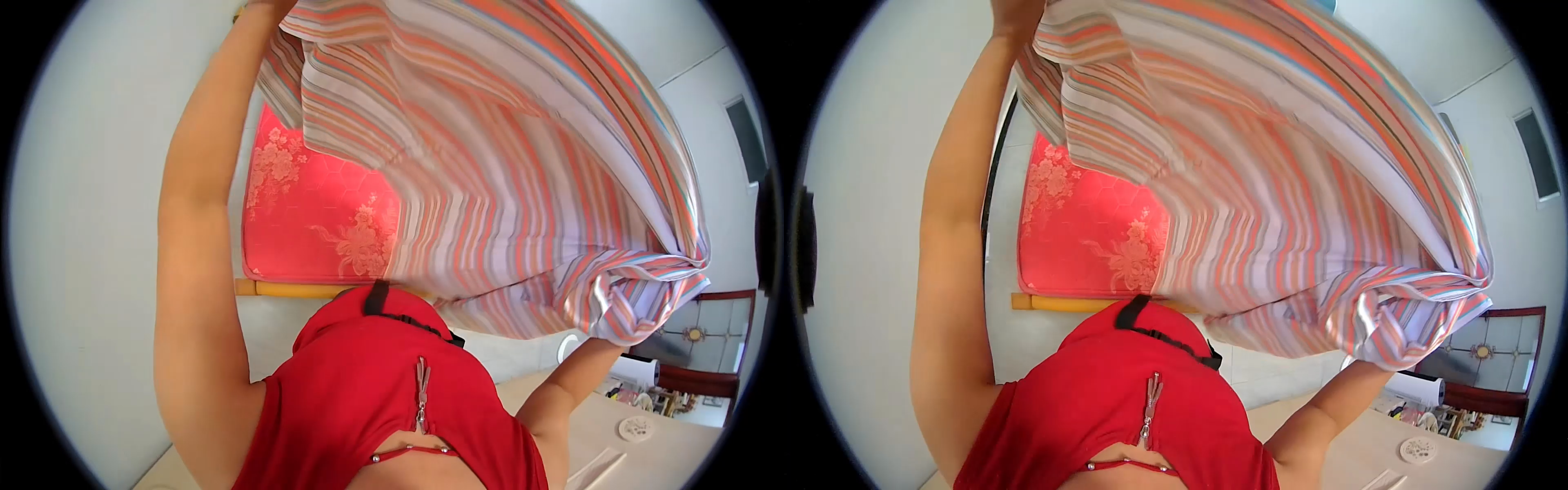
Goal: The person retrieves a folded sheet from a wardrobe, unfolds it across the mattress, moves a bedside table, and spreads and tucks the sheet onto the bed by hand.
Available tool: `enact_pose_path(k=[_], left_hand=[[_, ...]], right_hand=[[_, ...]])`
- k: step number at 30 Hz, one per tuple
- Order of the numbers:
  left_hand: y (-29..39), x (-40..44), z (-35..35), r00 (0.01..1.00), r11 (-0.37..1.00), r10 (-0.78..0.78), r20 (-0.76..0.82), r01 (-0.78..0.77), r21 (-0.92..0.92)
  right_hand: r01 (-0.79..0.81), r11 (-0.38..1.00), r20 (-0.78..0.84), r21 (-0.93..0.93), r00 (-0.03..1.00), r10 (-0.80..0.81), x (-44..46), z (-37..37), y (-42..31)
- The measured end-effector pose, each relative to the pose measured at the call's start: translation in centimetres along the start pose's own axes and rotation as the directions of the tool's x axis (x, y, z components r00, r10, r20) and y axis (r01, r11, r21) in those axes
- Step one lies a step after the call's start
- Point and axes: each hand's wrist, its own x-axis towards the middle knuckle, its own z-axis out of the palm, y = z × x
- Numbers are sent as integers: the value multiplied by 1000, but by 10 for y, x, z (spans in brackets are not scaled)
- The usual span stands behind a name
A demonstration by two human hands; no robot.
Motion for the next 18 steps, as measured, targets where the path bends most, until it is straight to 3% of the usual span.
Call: enact_pose_path(k=[1,2,4,5,6,7,8,9,10,11,12,14,15,18], left_hand=[[12,-15,-15,994,993,112,12,-113,46],[-64,-52,-28,942,863,250,226,-322,389],[-36,-124,-36,759,832,284,586,-499,243],[-69,-161,-32,644,797,209,736,-548,254],[-67,-196,-44,584,864,-140,800,-323,387],[-76,-238,-58,598,818,-229,768,-311,485],[-100,-288,-76,538,846,-266,800,-268,462],[-97,-318,-90,429,808,-437,791,-198,554],[-82,-336,-105,502,847,-410,761,-101,522],[-80,-359,-117,477,792,-499,724,-87,604],[-78,-375,-132,390,782,-570,723,-14,624],[-60,-392,-161,440,785,-590,677,117,608],[-44,-381,-169,532,756,-599,598,130,642],[-56,-413,-213,598,697,-635,489,170,697]], right_hand=[[27,1000,-49,-10,998,-27,1,-15,1],[47,999,-84,-23,995,-48,4,-25,2],[62,997,-142,-54,987,-69,8,-45,11],[49,997,-163,-66,985,-59,18,-51,21],[41,996,-178,-78,983,-54,23,-59,28],[34,996,-194,-86,980,-50,26,-67,35],[27,996,-214,-90,976,-46,28,-76,42],[8,995,-227,-102,973,-31,28,-83,55],[-2,993,-241,-119,970,-27,28,-89,65],[-27,990,-247,-135,969,-7,28,-93,79],[-42,988,-256,-148,967,3,24,-98,91],[-88,981,-264,-170,964,40,14,-107,112],[-118,977,-273,-179,960,66,17,-115,120],[-185,958,-227,-217,964,135,7,-135,139]])
